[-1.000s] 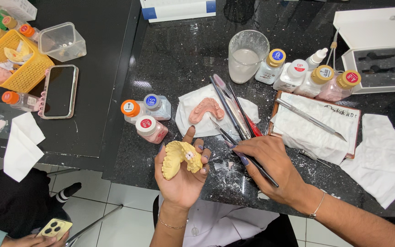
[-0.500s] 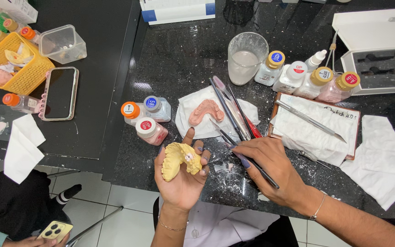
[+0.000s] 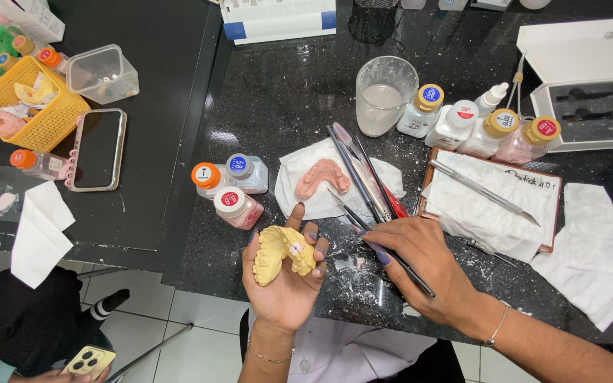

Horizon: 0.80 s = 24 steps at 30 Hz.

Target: The person holds a yellow dental cast with a partial denture framework in one hand and uses a fine brush to apply and shape white ceramic material onto the denture teeth. They periodically dip the brush toward the work area, rotate the cast, and continue building up material on the tooth surfaces over the whole episode.

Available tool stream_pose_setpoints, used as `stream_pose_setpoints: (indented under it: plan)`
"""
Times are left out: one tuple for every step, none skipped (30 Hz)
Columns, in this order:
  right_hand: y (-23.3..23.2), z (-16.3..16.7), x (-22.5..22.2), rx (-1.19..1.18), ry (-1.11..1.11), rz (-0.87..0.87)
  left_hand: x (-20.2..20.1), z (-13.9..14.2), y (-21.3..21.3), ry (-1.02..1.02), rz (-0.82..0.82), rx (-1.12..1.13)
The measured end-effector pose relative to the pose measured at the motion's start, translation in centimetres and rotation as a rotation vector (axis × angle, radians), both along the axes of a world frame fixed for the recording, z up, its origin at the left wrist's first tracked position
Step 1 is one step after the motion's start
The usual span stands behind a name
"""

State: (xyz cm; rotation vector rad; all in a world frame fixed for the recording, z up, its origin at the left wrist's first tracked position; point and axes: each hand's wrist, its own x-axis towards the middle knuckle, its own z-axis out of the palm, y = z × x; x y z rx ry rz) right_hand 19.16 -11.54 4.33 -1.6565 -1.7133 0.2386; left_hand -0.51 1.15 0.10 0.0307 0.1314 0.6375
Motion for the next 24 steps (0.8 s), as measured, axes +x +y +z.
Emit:
stream_pose_setpoints:
  plan:
    - [-0.02,-0.02,0.03,-0.001,0.001,0.002,0.01,-0.01,-0.03,0.000,-0.001,-0.003]
    - [-0.03,-0.05,0.05,-0.002,0.002,0.005,0.00,-0.02,-0.04,0.001,-0.001,-0.007]
    - [-0.07,-0.07,0.06,-0.003,0.003,0.005,-0.01,-0.03,-0.05,0.002,-0.001,-0.011]
    - [-0.09,-0.09,0.04,-0.003,0.004,0.006,-0.05,-0.04,-0.05,0.004,-0.002,-0.013]
    - [-0.10,-0.11,0.04,-0.003,0.005,0.006,-0.04,-0.05,-0.03,0.003,-0.004,-0.015]
    - [-0.11,-0.11,0.03,-0.003,0.006,0.006,-0.05,-0.05,-0.05,0.003,-0.006,-0.018]
    - [-0.10,-0.11,0.01,-0.002,0.007,0.006,-0.06,-0.05,-0.05,0.002,-0.008,-0.021]
    - [-0.10,-0.09,0.00,-0.002,0.005,0.005,-0.06,-0.04,-0.04,0.006,-0.004,-0.015]
    - [-0.16,-0.04,-0.04,-0.012,0.010,0.003,-0.09,-0.02,-0.12,0.014,0.000,-0.012]
    - [-0.15,-0.01,-0.03,-0.017,0.011,0.003,-0.05,-0.03,-0.09,0.017,0.006,-0.004]
    - [-0.09,0.00,0.02,-0.018,0.009,0.000,0.01,-0.04,-0.01,0.015,0.003,-0.006]
    - [-0.06,-0.01,0.01,-0.012,0.010,-0.004,-0.05,-0.03,-0.02,0.017,0.001,-0.011]
    - [-0.04,-0.02,0.03,-0.009,0.013,-0.006,-0.07,-0.03,-0.07,0.021,0.000,-0.020]
    - [-0.05,-0.05,0.02,-0.009,0.017,-0.006,-0.12,-0.04,-0.13,0.025,0.003,-0.021]
    - [-0.05,-0.09,0.03,-0.009,0.015,-0.007,-0.13,-0.06,-0.14,0.027,0.004,-0.021]
    - [-0.08,-0.14,0.01,-0.007,0.012,-0.010,-0.14,-0.09,-0.13,0.027,0.004,-0.018]
    - [-0.10,-0.18,0.00,-0.004,0.010,-0.012,-0.13,-0.11,-0.11,0.028,0.003,-0.016]
    - [-0.10,-0.21,0.01,-0.002,0.009,-0.010,-0.13,-0.13,-0.11,0.028,0.001,-0.014]
    - [-0.15,-0.20,0.01,-0.002,0.010,-0.008,-0.14,-0.12,-0.15,0.030,-0.001,-0.016]
    - [-0.17,-0.16,-0.02,-0.003,0.011,-0.008,-0.15,-0.10,-0.17,0.028,0.000,-0.016]
    - [-0.12,-0.09,0.00,-0.002,0.010,-0.009,-0.10,-0.09,-0.16,0.025,0.001,-0.015]
    - [-0.02,0.00,0.01,0.000,0.008,-0.009,-0.04,-0.07,-0.12,0.021,0.003,-0.012]
    - [0.10,0.12,0.03,0.002,0.008,-0.010,0.01,-0.04,-0.05,0.008,0.000,-0.015]
    - [0.18,0.27,0.03,0.004,0.005,-0.004,0.02,-0.01,-0.04,-0.002,-0.003,-0.021]
